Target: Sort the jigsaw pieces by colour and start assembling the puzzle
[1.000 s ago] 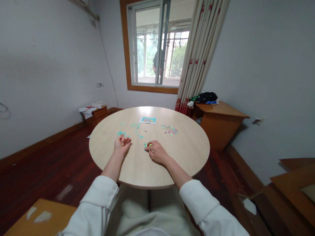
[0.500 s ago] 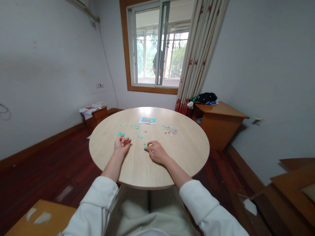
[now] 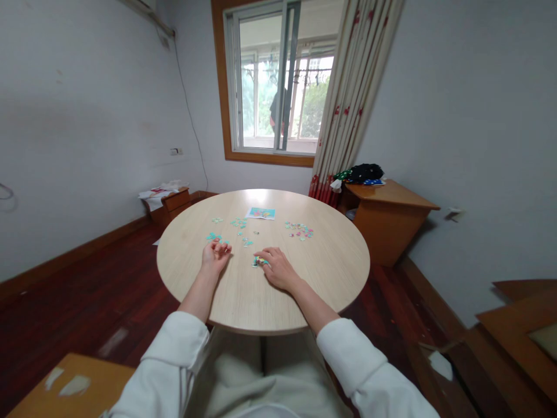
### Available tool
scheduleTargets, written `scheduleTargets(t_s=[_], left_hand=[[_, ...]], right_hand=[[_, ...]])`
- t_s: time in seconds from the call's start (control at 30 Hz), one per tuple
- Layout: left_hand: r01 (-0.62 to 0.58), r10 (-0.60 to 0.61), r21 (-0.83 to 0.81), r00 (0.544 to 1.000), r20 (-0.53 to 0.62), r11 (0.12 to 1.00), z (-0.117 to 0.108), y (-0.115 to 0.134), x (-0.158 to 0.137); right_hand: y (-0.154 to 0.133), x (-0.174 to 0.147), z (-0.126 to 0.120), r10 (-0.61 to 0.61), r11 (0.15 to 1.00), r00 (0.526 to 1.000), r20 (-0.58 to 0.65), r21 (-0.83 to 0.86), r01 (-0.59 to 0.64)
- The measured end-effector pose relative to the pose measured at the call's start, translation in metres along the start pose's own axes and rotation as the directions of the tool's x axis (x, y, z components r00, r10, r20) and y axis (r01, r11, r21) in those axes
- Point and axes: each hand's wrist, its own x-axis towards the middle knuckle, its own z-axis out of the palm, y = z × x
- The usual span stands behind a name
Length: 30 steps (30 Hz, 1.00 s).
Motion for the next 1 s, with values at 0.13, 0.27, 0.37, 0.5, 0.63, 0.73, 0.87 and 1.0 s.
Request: scheduleTargets(t_s=[0.13,0.27,0.37,0.5,0.63,0.73,0.87,1.0], left_hand=[[-0.013,0.013,0.075,1.0,0.006,0.997,-0.0001,-0.0013,0.0025],[-0.033,0.031,0.136,0.999,0.017,0.99,0.0008,-0.0038,0.0046],[-0.043,0.038,0.159,0.999,0.033,0.986,0.0012,-0.0054,0.0053],[-0.043,0.038,0.174,0.999,0.032,0.984,0.0011,-0.006,0.0054],[-0.038,0.033,0.182,0.999,0.031,0.983,0.0,-0.0059,0.0064],[-0.04,0.034,0.181,0.999,0.037,0.983,-0.0013,-0.0057,0.0078],[-0.034,0.03,0.183,0.999,0.023,0.983,-0.0013,-0.0055,0.0078],[-0.027,0.025,0.192,1.0,0.017,0.981,0.0006,-0.006,0.0068]], right_hand=[[0.0009,0.0001,0.0017,-0.012,1.0,0.999,0.03,-0.012,0.012],[0.0008,-0.0006,0.003,-0.03,0.999,0.999,-0.017,-0.024,0.03],[-0.0005,-0.001,0.0019,-0.039,0.999,0.999,-0.034,-0.026,0.038],[-0.0024,-0.0007,-0.0006,-0.024,1.0,1.0,-0.007,-0.018,0.023],[-0.0031,0.0008,-0.0007,0.051,0.998,0.998,0.038,-0.044,-0.049],[-0.0024,0.0029,0.0011,0.122,0.99,0.99,0.068,-0.078,-0.117],[-0.0012,0.005,0.0033,0.178,0.981,0.98,0.091,-0.092,-0.17],[-0.0004,0.0056,0.0042,0.178,0.982,0.98,0.092,-0.074,-0.171]])
